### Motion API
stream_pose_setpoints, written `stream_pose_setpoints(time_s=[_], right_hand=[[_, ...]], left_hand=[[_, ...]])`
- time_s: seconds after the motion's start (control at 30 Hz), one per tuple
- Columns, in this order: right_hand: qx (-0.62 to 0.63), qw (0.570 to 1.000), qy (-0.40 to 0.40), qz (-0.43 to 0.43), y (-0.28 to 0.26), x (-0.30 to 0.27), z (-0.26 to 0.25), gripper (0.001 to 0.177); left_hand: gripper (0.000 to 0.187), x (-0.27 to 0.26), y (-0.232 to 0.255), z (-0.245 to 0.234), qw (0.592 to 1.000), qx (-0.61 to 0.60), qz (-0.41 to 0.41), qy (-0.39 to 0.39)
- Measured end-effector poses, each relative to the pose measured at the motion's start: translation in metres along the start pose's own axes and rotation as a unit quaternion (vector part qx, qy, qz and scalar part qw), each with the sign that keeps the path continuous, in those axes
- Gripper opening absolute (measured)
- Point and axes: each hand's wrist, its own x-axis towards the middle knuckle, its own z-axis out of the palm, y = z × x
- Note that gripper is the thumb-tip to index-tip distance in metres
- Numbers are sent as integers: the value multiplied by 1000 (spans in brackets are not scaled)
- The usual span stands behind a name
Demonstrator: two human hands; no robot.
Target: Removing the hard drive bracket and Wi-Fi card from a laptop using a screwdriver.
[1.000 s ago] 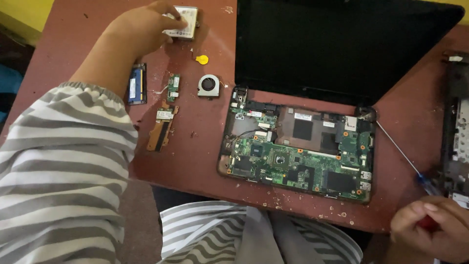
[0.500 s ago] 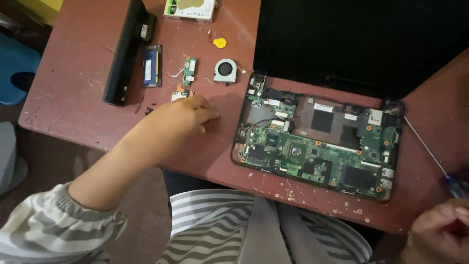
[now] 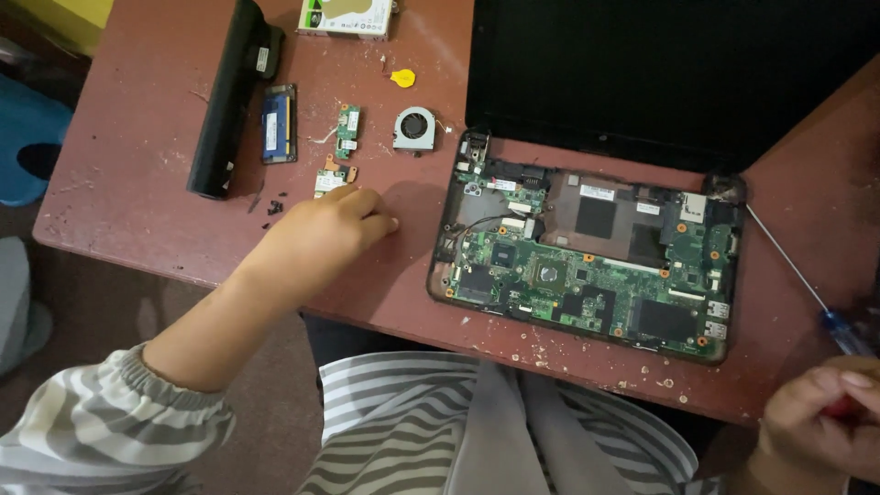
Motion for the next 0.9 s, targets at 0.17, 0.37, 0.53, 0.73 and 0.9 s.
stream_pose_setpoints(time_s=[0.17, 0.37, 0.53, 0.73, 0.9], right_hand=[[46, 999, -4, 7, -1, 1, 2, 11], [30, 999, 12, 28, -3, -2, 2, 17], [48, 999, 23, 6, -4, 3, 3, 14], [30, 999, -1, 18, -24, 12, 1, 18], [52, 998, 13, 23, -10, 5, 4, 10]], left_hand=[[29, 0, 7, 1, 998, 30, 27, 44], [37, -2, 13, 8, 989, 123, 24, 81], [48, 2, 0, 2, 996, -81, -40, -5], [30, 49, -76, -37, 985, -13, -171, 31], [41, 119, -157, -43, 957, -52, -284, -6]])
